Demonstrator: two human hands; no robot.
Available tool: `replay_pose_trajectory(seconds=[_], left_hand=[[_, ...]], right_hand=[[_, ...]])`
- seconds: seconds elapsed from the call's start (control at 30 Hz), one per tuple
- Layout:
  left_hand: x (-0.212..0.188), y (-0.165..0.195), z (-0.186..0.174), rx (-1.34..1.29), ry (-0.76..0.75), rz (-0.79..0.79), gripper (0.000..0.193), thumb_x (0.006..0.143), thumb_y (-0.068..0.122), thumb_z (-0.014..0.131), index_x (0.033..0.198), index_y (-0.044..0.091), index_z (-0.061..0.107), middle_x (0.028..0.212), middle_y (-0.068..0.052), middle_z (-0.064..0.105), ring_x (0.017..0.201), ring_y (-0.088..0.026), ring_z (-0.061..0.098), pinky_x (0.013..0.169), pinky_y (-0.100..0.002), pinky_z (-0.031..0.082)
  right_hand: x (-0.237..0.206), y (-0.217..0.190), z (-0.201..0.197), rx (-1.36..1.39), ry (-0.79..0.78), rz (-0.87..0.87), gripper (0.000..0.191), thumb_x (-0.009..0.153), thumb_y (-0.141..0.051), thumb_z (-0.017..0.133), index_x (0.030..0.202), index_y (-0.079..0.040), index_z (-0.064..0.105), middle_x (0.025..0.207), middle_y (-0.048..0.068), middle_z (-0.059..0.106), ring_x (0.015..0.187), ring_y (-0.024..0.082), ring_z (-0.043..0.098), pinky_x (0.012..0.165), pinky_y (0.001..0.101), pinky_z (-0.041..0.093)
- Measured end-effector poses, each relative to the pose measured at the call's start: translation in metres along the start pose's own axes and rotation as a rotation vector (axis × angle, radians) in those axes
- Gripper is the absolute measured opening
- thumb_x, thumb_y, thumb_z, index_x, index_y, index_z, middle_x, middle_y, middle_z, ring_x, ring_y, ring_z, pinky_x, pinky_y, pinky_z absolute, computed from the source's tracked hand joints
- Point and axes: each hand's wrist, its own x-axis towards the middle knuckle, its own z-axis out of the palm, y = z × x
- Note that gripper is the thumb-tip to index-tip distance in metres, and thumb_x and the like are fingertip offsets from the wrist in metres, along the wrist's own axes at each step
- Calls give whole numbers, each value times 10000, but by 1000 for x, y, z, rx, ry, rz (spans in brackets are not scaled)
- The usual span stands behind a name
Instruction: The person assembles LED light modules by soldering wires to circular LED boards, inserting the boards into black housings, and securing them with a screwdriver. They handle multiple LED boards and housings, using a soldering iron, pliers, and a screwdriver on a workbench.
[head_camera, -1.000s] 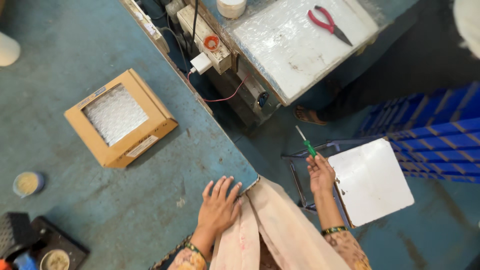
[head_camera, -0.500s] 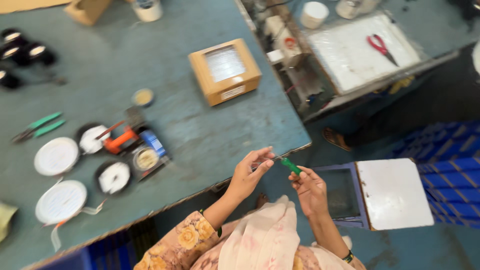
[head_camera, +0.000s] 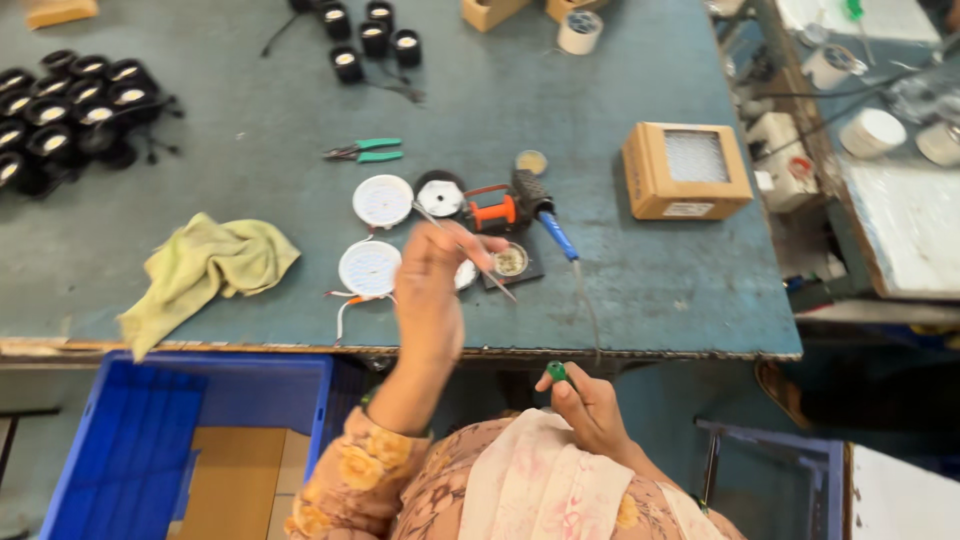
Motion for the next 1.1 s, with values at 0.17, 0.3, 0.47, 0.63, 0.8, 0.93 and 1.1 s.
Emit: replay_pose_trajectory(seconds=[0.17,0.3,0.47,0.63,0.8,0.93,1.1], left_hand=[[-1,35,-18,141,-91,-331,257,1045,278,552,1095,41,637,793,-40,685,681,-138,683,636,-272,551],[-22,46,-5,576,-304,-517,204,986,237,619,1096,64,619,744,-15,701,600,-109,593,532,-266,475],[-30,62,7,1069,-525,-253,145,938,223,669,1033,118,699,744,7,729,649,-186,694,564,-329,493],[-20,53,19,1202,-584,-47,134,900,225,706,989,126,706,782,-24,707,737,-262,688,614,-396,504],[-9,44,24,1262,-673,43,123,897,227,701,974,131,700,803,-18,706,763,-258,688,621,-406,508],[-1,34,30,1297,-737,68,116,885,222,711,956,132,697,788,-28,692,756,-255,684,611,-403,505],[5,23,36,1383,-805,197,100,829,172,693,907,120,657,755,-32,649,744,-252,664,608,-403,500]], right_hand=[[27,-8,-7,7,-36,-51,433,1046,-396,501,1118,-12,687,646,-74,449,565,29,370,509,222,304],[50,-15,-21,-77,-44,-167,398,1068,-388,512,1123,-19,650,657,-66,458,596,40,383,545,225,325],[65,-21,-34,-242,-52,-258,378,1036,-369,562,1070,-15,691,664,-12,531,595,72,454,553,241,384],[69,-26,-52,-326,-77,-370,374,1048,-350,575,1066,12,669,804,62,629,689,140,575,624,284,472],[74,-37,-70,-408,-102,-421,317,1019,-298,601,1044,5,690,812,101,643,679,211,632,616,312,482],[77,-44,-77,-444,-109,-453,281,997,-267,620,1035,2,693,777,97,623,663,237,631,605,335,478],[84,-52,-84,-528,-125,-515,248,971,-241,647,1018,-3,696,730,91,581,628,250,587,576,367,447]])
